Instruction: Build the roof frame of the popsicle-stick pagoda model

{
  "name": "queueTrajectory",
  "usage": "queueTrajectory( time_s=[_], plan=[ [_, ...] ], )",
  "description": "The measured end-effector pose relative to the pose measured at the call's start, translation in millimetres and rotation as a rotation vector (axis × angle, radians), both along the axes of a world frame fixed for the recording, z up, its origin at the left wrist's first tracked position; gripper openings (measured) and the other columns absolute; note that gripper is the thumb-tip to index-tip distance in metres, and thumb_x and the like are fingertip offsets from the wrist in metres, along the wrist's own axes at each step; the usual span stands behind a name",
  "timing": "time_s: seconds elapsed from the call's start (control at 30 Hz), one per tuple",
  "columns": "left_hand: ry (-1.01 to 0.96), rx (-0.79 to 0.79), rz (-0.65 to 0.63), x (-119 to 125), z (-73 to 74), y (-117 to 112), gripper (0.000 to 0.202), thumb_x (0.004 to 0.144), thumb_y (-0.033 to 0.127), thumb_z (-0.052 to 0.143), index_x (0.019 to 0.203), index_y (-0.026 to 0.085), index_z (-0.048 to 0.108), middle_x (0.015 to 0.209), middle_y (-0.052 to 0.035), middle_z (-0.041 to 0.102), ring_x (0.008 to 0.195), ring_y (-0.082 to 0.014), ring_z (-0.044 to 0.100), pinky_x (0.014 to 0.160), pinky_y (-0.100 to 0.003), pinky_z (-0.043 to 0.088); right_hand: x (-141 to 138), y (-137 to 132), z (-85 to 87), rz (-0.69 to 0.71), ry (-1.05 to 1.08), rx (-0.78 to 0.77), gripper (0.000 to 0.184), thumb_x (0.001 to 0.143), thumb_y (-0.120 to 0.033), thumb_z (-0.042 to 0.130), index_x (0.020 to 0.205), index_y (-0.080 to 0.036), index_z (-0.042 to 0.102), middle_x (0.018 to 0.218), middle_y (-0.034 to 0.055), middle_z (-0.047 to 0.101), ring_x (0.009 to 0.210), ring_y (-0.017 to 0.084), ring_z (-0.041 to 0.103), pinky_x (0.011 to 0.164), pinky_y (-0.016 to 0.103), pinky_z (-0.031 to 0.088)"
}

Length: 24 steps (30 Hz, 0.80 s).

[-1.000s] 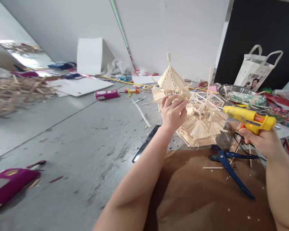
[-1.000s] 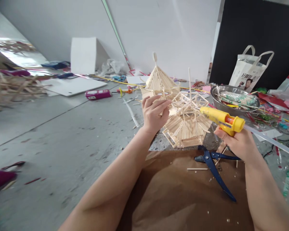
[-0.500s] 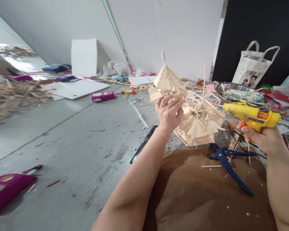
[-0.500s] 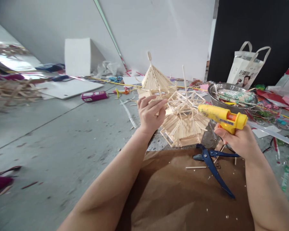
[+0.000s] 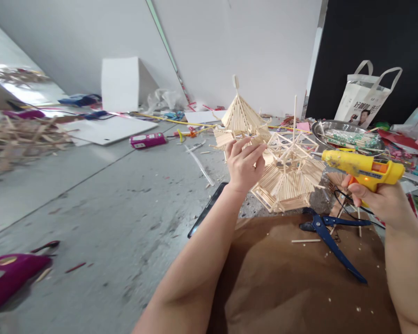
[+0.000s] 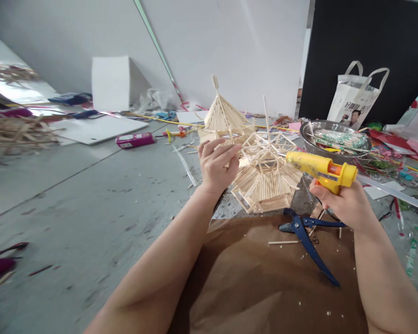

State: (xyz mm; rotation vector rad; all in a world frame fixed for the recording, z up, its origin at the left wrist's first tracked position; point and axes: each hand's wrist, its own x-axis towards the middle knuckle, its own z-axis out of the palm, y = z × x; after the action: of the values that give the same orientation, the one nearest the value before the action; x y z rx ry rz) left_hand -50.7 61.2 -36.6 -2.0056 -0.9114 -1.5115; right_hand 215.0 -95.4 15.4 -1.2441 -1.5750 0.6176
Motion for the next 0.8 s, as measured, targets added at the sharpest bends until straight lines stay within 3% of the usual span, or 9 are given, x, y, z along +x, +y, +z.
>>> queueTrajectory(
  time_s=[0.27,0.57,0.8],
  plan=[
    [0.017,0.053,0.032,0.5,2.8,-1.0,0.029,0.074,0.014,0.053,0.093,0.032,0.064,0.084,0.0035,0.071,0.096,-0.0206,0.057,0.091,-0.04,0.034,-2.8,-1.3,2.1,0.003,0.026,-0.02,0.017,0.073,-0.038,0.063,0.073,-0.022,0.059,0.068,0.001,0.06,0.041,0.008,0.047,0.038,0.025,0.043],
    [-0.009,-0.059,-0.007,-0.4,1.4,0.1,0.029,0.074,0.015,0.053,0.094,0.032,0.065,0.088,0.0025,0.071,0.1,-0.0222,0.055,0.093,-0.043,0.03,-3.0,-0.2,0.7,-0.004,0.034,-0.015,0.017,0.072,-0.039,0.065,0.074,-0.022,0.06,0.069,0.0009,0.061,0.04,0.008,0.047,0.037,0.025,0.043],
    [-0.013,-0.027,0.003,-0.4,0.9,0.5,0.03,0.074,0.014,0.053,0.095,0.033,0.065,0.087,0.0028,0.071,0.099,-0.0214,0.055,0.093,-0.043,0.031,-3.4,0.3,-0.9,-0.005,0.043,0.0,0.016,0.072,-0.037,0.064,0.073,-0.022,0.06,0.068,0.0007,0.061,0.04,0.008,0.047,0.037,0.025,0.043]
  ],
)
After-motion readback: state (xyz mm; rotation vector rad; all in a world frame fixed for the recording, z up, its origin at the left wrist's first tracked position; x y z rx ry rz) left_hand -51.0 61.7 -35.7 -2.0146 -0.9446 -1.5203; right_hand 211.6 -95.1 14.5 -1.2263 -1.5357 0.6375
